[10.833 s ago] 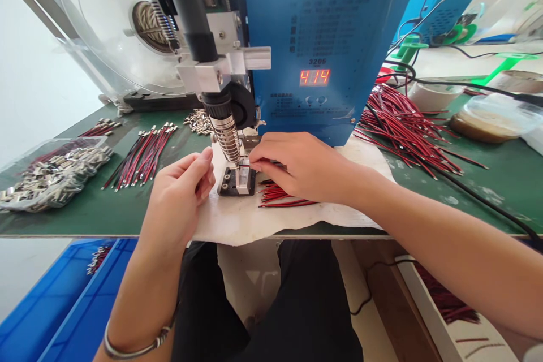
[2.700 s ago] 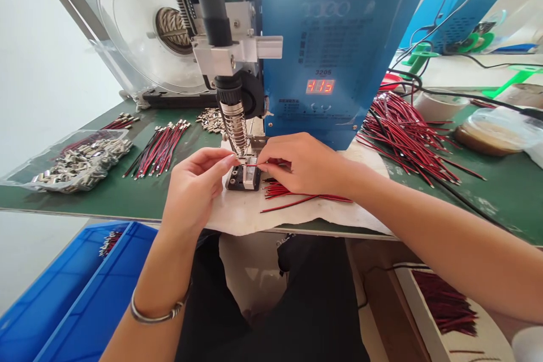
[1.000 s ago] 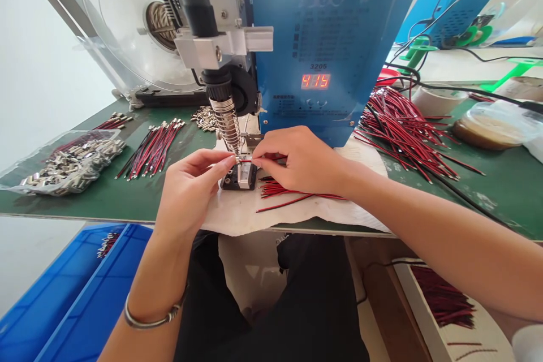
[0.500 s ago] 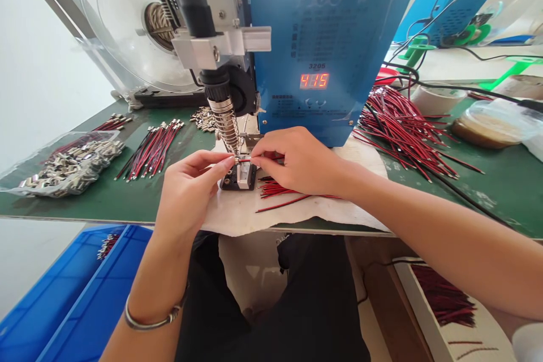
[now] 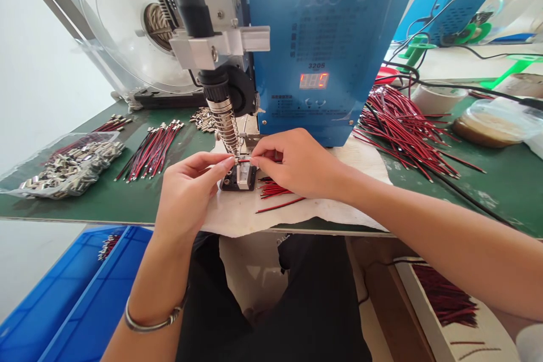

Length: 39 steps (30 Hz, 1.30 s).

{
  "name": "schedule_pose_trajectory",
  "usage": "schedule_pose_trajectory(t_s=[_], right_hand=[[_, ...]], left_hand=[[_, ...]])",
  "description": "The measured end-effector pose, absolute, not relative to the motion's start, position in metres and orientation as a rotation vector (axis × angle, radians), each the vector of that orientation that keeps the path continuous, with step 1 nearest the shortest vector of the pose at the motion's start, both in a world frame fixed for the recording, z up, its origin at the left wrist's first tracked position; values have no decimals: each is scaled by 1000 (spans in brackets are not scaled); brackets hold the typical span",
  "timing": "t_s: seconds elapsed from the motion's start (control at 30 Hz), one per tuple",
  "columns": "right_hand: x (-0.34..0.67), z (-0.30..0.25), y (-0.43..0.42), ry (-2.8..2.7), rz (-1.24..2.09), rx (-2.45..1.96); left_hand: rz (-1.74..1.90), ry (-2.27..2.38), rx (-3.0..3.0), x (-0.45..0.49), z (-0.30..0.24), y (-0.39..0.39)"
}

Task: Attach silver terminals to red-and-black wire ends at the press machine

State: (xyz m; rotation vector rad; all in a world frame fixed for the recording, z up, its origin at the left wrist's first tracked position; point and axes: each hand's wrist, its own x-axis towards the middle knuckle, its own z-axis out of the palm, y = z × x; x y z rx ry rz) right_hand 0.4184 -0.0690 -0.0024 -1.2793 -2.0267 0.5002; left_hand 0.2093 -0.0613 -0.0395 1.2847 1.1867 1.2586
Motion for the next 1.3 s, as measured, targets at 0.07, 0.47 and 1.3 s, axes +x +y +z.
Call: schedule_pose_trajectory(t_s=[0.07, 0.47, 1.3], right_hand=[[418, -2, -70, -2021, 505, -1290], [418, -2, -70, -1997, 511, -1296], [418, -7, -71, -1982, 544, -1284]], left_hand=[[1263, 1185, 1278, 209, -40, -61], [1261, 1193, 1272, 210, -39, -61], [1269, 1189, 1257, 209, -37, -63]])
